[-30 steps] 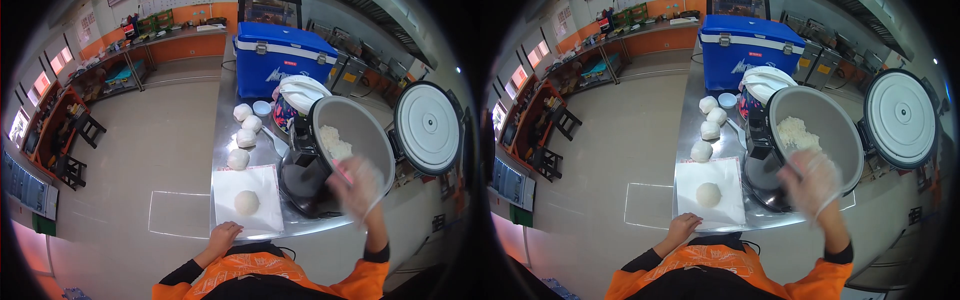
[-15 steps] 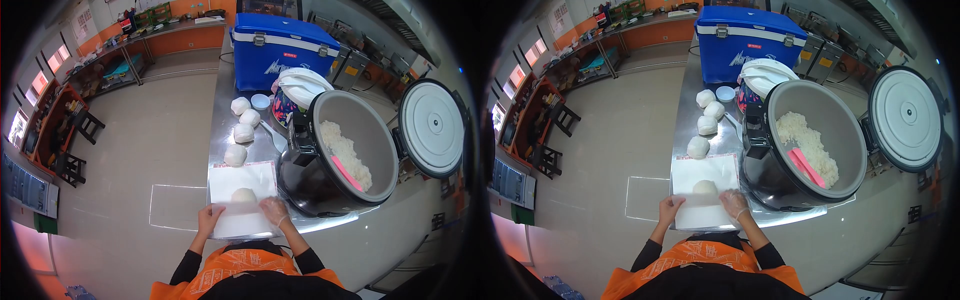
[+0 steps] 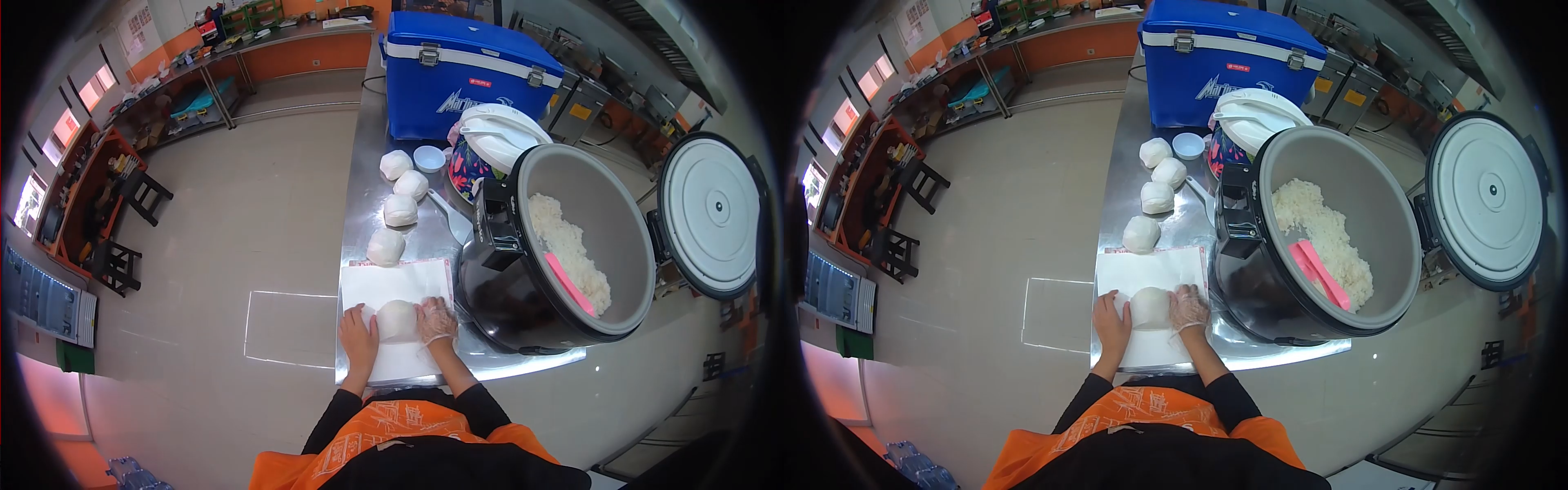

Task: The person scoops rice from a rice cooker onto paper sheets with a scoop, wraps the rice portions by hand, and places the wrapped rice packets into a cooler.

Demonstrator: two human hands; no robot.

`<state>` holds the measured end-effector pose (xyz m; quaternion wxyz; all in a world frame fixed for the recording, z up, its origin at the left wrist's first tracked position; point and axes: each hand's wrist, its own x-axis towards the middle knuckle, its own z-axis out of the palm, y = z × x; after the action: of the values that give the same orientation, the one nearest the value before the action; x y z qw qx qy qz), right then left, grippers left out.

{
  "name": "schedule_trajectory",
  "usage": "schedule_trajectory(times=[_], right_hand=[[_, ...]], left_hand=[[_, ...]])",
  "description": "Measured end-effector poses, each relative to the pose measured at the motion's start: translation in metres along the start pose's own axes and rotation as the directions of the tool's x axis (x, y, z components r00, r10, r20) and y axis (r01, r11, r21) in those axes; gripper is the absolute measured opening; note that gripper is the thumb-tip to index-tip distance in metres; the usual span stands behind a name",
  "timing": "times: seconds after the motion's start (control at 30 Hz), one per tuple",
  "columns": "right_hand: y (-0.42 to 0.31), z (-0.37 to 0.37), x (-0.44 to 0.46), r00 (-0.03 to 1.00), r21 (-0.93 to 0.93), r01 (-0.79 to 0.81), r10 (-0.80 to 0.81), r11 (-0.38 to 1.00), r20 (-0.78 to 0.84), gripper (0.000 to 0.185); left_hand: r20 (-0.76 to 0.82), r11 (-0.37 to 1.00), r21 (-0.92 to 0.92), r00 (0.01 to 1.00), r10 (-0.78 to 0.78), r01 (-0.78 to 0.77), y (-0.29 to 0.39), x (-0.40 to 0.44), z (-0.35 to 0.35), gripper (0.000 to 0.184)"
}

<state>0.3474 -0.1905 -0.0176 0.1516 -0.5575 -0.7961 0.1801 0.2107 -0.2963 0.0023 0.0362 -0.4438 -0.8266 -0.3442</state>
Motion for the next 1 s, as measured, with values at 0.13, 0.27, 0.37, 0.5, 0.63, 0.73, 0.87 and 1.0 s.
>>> schedule_trajectory(times=[0.13, 0.27, 0.37, 0.5, 0.63, 0.73, 0.87, 1.0], right_hand=[[-0.003, -0.024, 0.002, 0.991, 0.032, 0.059, -0.055, 0.998, -0.123, 0.023], [-0.02, -0.061, -0.022, 0.948, 0.214, 0.274, -0.226, 0.938, -0.224, 0.017], [-0.031, -0.061, -0.049, 0.949, 0.384, 0.292, -0.314, 0.876, -0.005, 0.016], [-0.036, -0.036, -0.067, 0.912, 0.357, 0.387, -0.411, 0.85, -0.009, 0.024], [-0.04, -0.032, -0.068, 0.903, 0.305, 0.422, -0.426, 0.854, -0.057, 0.028], [-0.037, -0.032, -0.067, 0.902, 0.318, 0.42, -0.429, 0.85, -0.044, 0.03], [-0.035, -0.026, -0.064, 0.907, 0.341, 0.407, -0.419, 0.847, -0.043, 0.032], [-0.033, -0.022, -0.062, 0.906, 0.321, 0.412, -0.421, 0.853, -0.044, 0.033]], left_hand=[[-0.106, 0.988, 0.124, 0.992, -0.075, 0.088, -0.005, -0.009, -0.029, 0.037], [0.319, 0.866, -0.037, 0.827, -0.463, 0.499, -0.014, -0.03, -0.063, 0.045], [0.385, 0.799, -0.187, 0.79, -0.476, 0.572, -0.034, -0.045, -0.042, 0.045], [0.342, 0.646, -0.486, 0.808, -0.48, 0.589, -0.036, -0.037, -0.025, 0.043], [0.39, 0.612, -0.597, 0.854, -0.344, 0.519, -0.061, -0.037, -0.006, 0.048], [0.389, 0.567, -0.649, 0.861, -0.327, 0.508, -0.066, -0.021, 0.005, 0.054], [0.369, 0.663, -0.588, 0.883, -0.29, 0.463, -0.045, 0.054, 0.018, 0.06], [0.731, 0.629, -0.55, 0.681, 0.044, 0.549, -0.076, 0.108, 0.014, 0.064]])
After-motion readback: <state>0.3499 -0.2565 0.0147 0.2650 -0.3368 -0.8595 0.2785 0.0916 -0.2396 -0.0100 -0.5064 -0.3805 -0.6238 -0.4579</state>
